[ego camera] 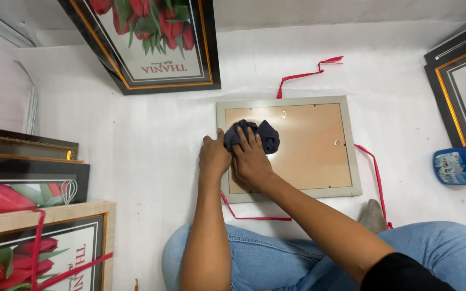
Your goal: Cleaning the glass of picture frames using a cloth and spray cleaner
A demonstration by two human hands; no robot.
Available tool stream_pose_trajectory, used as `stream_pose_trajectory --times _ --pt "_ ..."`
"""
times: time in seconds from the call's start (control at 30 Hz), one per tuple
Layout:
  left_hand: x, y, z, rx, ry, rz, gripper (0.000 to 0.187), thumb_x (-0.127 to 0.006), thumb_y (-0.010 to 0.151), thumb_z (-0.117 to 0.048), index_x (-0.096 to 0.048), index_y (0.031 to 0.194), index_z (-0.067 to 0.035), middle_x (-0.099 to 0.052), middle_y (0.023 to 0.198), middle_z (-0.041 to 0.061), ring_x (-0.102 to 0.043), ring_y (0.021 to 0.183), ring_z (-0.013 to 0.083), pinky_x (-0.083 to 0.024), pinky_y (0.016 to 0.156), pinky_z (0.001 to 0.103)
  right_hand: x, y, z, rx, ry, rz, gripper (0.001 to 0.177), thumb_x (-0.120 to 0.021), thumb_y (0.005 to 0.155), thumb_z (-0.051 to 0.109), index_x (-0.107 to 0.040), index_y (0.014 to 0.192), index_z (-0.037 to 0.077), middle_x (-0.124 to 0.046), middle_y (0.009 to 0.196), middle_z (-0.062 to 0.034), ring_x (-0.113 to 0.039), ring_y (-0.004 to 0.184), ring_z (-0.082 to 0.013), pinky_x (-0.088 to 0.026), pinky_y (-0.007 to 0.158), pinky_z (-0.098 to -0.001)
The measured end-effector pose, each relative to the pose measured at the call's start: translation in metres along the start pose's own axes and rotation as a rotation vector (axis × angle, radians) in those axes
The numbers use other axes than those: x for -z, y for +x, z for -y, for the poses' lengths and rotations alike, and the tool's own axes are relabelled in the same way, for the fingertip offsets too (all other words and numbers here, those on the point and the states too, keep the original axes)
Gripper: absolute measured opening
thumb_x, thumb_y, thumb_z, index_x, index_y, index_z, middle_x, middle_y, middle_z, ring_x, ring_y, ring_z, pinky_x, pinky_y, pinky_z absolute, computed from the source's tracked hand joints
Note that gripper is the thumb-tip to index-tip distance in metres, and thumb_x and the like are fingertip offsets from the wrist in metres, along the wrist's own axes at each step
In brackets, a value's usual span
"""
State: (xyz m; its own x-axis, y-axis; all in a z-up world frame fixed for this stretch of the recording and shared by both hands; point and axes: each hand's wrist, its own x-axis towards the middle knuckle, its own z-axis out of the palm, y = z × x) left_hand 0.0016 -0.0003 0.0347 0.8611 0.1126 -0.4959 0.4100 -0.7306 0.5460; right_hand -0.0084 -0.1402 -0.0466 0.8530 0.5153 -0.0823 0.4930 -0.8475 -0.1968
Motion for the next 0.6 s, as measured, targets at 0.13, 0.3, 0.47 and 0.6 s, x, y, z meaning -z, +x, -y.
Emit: stream_pose_trajectory --times 0.13,0.3,0.47,0.6 --pt "0.010 -0.009 -0.011 -0.008 0.011 0.007 0.046 -0.057 0.094 -0.003 -0.059 0.139 0.005 -0.053 0.124 0.029 -0.064 0.113 0.0461 -0.058 0.090 0.054 0.007 0.040 -0.013 -0.026 0.005 -0.020 0.038 -0.042 0.102 0.030 -0.058 0.132 0.011 -0.022 0.169 -0.0185 -0.018 0.154 -0.0463 -0.017 0.124 -0.0581" --pt "0.004 -0.006 -0.010 0.033 0.018 0.040 0.063 -0.061 0.098 -0.013 -0.041 0.156 -0.002 -0.051 0.127 0.027 -0.062 0.120 0.0434 -0.057 0.092 0.056 0.010 0.025 -0.051 -0.001 -0.034 -0.066 0.039 -0.047 0.100 0.033 -0.059 0.131 0.014 -0.028 0.168 -0.0140 -0.027 0.153 -0.0398 -0.028 0.122 -0.0553" --pt "-0.003 0.002 -0.007 0.045 0.030 0.025 0.063 -0.062 0.098 -0.014 -0.041 0.156 -0.002 -0.053 0.125 0.027 -0.063 0.117 0.0423 -0.058 0.090 0.056 0.026 -0.022 -0.165 -0.204 -0.093 -0.076 0.043 -0.046 0.098 0.028 -0.060 0.136 0.012 -0.034 0.165 -0.0173 -0.034 0.151 -0.0407 -0.034 0.118 -0.0571" --pt "-0.010 0.005 -0.002 0.027 0.060 -0.020 0.063 -0.063 0.097 -0.014 -0.041 0.156 -0.003 -0.054 0.124 0.027 -0.064 0.116 0.0431 -0.058 0.088 0.058 0.012 -0.048 -0.254 -0.422 -0.117 -0.044 0.045 -0.043 0.104 0.037 -0.061 0.136 0.011 -0.029 0.170 -0.0175 -0.028 0.155 -0.0397 -0.032 0.119 -0.0592"
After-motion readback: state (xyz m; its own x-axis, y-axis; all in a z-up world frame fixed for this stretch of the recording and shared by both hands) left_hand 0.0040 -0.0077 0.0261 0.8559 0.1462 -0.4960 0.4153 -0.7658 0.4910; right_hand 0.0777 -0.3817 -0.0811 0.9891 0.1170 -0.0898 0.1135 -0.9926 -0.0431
